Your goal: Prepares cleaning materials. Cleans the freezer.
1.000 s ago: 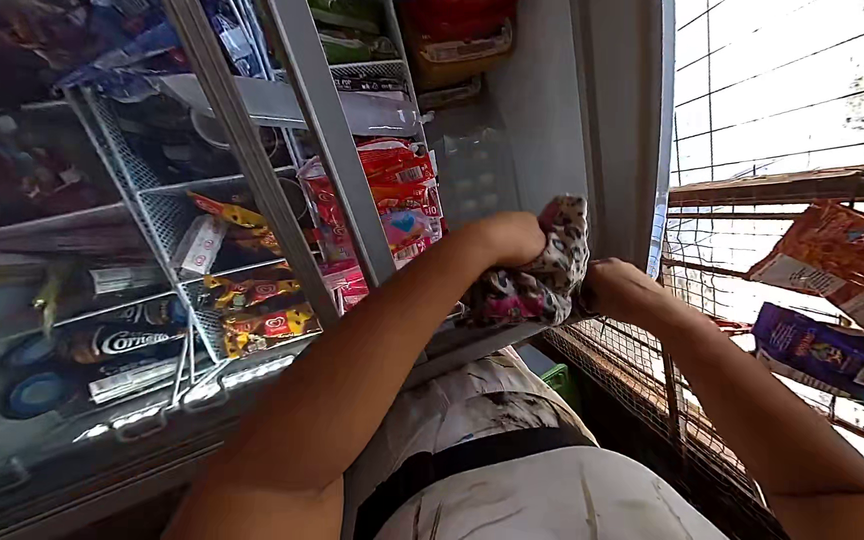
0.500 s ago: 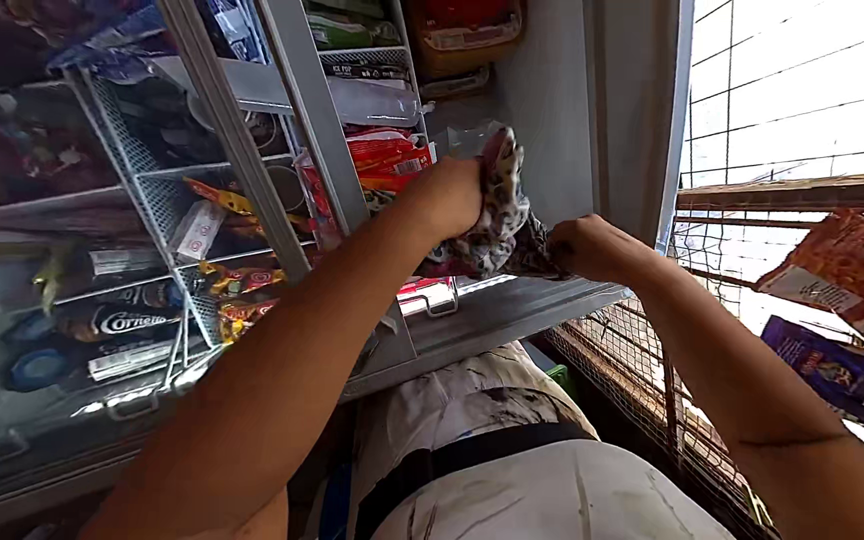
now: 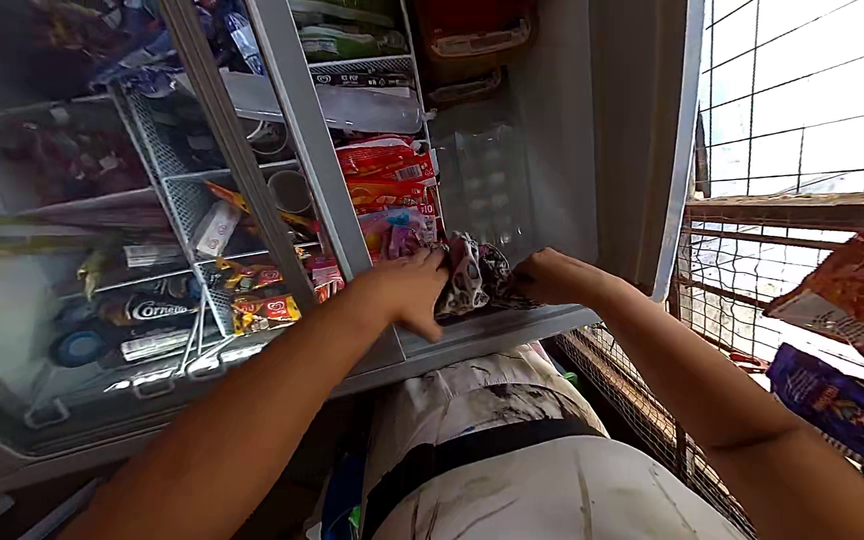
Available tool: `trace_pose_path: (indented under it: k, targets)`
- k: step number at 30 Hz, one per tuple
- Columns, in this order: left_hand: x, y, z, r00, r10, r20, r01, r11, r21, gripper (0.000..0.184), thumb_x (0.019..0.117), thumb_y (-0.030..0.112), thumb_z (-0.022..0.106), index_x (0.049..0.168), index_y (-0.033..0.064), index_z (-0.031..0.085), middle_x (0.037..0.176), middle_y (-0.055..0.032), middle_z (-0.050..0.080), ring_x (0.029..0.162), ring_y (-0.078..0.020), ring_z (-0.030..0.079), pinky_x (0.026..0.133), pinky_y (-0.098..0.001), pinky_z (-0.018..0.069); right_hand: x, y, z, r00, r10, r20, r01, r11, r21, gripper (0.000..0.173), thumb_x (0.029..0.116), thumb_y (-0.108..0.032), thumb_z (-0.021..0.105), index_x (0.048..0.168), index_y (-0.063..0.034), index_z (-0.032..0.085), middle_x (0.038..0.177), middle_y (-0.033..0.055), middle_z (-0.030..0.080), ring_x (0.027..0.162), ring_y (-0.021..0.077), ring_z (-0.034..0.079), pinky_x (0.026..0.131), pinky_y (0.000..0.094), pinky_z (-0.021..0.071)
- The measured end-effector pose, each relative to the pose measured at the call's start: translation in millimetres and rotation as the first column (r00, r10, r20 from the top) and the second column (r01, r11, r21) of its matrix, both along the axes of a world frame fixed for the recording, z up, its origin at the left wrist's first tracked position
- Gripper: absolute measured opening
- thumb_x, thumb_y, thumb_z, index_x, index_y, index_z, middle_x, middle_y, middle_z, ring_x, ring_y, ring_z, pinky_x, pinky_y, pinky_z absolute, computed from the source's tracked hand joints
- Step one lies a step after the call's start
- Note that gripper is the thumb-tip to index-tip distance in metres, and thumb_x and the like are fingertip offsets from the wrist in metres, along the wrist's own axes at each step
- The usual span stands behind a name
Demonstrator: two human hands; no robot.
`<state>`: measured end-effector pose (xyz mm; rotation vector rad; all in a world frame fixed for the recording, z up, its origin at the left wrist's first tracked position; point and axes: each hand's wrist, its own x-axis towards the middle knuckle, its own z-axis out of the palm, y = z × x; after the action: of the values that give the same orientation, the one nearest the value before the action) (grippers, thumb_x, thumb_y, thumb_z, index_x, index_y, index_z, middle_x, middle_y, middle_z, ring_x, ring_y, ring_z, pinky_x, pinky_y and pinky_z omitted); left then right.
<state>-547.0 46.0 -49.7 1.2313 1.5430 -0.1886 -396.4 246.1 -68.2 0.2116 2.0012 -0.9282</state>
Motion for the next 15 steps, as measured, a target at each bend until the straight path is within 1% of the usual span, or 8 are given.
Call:
trace_pose_path:
  k: [1, 2, 4, 7, 10, 12, 13, 15]
  targets:
    - [6, -2, 2, 0.996, -0.068, -0.061, 0.068, 0.998, -0.004, 0.090, 0.0753, 0.029, 0.091, 0.147, -0.0033, 0.047, 0.160, -0.0221, 0.035, 0.146, -0.0421, 0.035, 0.113, -0.0570, 0.0372, -1, 0, -1, 1.000, 0.004, 0.008, -0.004, 1.000, 0.000, 0.029, 0.1038, -0.019, 0.056, 0.089, 0.0015, 0.071, 0.080, 0.0177, 0.068, 0.081, 0.0330, 0.067, 0.075, 0.0541, 0.0510]
    - [12, -5, -1, 0.988, -0.089, -0.126, 0.096, 0.994, 0.055, 0.084, 0.0744, 0.015, 0.090, 0.145, -0.0049, 0.049, 0.157, -0.0220, 0.039, 0.143, -0.0420, 0.040, 0.112, -0.0554, 0.0394, -1, 1, -1, 1.000, 0.010, 0.014, -0.010, 1.000, -0.001, 0.029, 0.1042, -0.019, 0.056, 0.090, 0.0017, 0.071, 0.080, 0.0178, 0.068, 0.081, 0.0331, 0.067, 0.075, 0.0542, 0.0510]
    - [21, -11, -15, 0.960, -0.097, -0.261, 0.158, 0.961, 0.225, 0.051, 0.0873, -0.007, 0.069, 0.136, -0.0068, 0.057, 0.148, -0.0210, 0.052, 0.132, -0.0416, 0.053, 0.101, -0.0548, 0.0480, -3, 1, 0, 0.999, 0.026, 0.028, -0.026, 1.000, -0.009, 0.029, 0.1048, -0.018, 0.054, 0.092, 0.0022, 0.070, 0.082, 0.0184, 0.067, 0.082, 0.0333, 0.066, 0.075, 0.0539, 0.0504]
    - [27, -6, -19, 0.890, -0.245, -0.384, 0.318, 0.938, 0.140, 0.036, 0.0983, -0.010, 0.048, 0.132, -0.0059, 0.060, 0.152, -0.0158, 0.049, 0.132, -0.0380, 0.052, 0.094, -0.0529, 0.0483, -4, 2, 0, 0.998, 0.034, 0.045, -0.034, 0.999, -0.015, 0.028, 0.1047, -0.017, 0.053, 0.094, 0.0021, 0.070, 0.084, 0.0190, 0.068, 0.085, 0.0344, 0.067, 0.077, 0.0545, 0.0506]
    - [28, 2, -17, 0.877, -0.321, -0.357, 0.359, 0.932, 0.044, 0.035, 0.0976, -0.011, 0.049, 0.130, -0.0060, 0.061, 0.155, -0.0149, 0.046, 0.135, -0.0387, 0.049, 0.093, -0.0530, 0.0486, -4, 1, 3, 0.999, 0.031, 0.044, -0.030, 0.999, -0.016, 0.030, 0.1057, -0.019, 0.051, 0.095, 0.0019, 0.070, 0.084, 0.0187, 0.067, 0.085, 0.0339, 0.067, 0.078, 0.0535, 0.0507]
    - [27, 6, -14, 0.896, -0.319, -0.308, 0.319, 0.946, -0.053, 0.037, 0.1000, -0.009, 0.046, 0.135, -0.0062, 0.056, 0.160, -0.0135, 0.040, 0.140, -0.0397, 0.044, 0.097, -0.0548, 0.0476, -2, 1, 7, 1.000, -0.007, 0.015, 0.008, 0.999, -0.038, 0.029, 0.1049, -0.022, 0.053, 0.097, 0.0010, 0.069, 0.082, 0.0172, 0.066, 0.082, 0.0317, 0.066, 0.075, 0.0517, 0.0502]
    - [28, 8, -13, 0.904, -0.315, -0.290, 0.302, 0.949, -0.089, 0.038, 0.1007, -0.009, 0.045, 0.137, -0.0062, 0.054, 0.161, -0.0130, 0.039, 0.142, -0.0405, 0.043, 0.098, -0.0553, 0.0478, 1, 1, 8, 0.999, -0.032, 0.000, 0.032, 0.998, -0.048, 0.031, 0.1047, -0.026, 0.056, 0.101, 0.0009, 0.068, 0.083, 0.0171, 0.066, 0.082, 0.0317, 0.066, 0.075, 0.0517, 0.0506]
    - [29, 8, -11, 0.917, -0.280, -0.285, 0.260, 0.960, -0.106, 0.040, 0.1023, -0.008, 0.043, 0.141, -0.0060, 0.050, 0.158, -0.0140, 0.042, 0.139, -0.0425, 0.045, 0.095, -0.0547, 0.0505, 6, 1, 9, 0.999, -0.053, -0.005, 0.052, 0.997, -0.063, 0.036, 0.1027, -0.032, 0.061, 0.120, -0.0008, 0.061, 0.094, 0.0180, 0.069, 0.090, 0.0338, 0.068, 0.083, 0.0542, 0.0534]
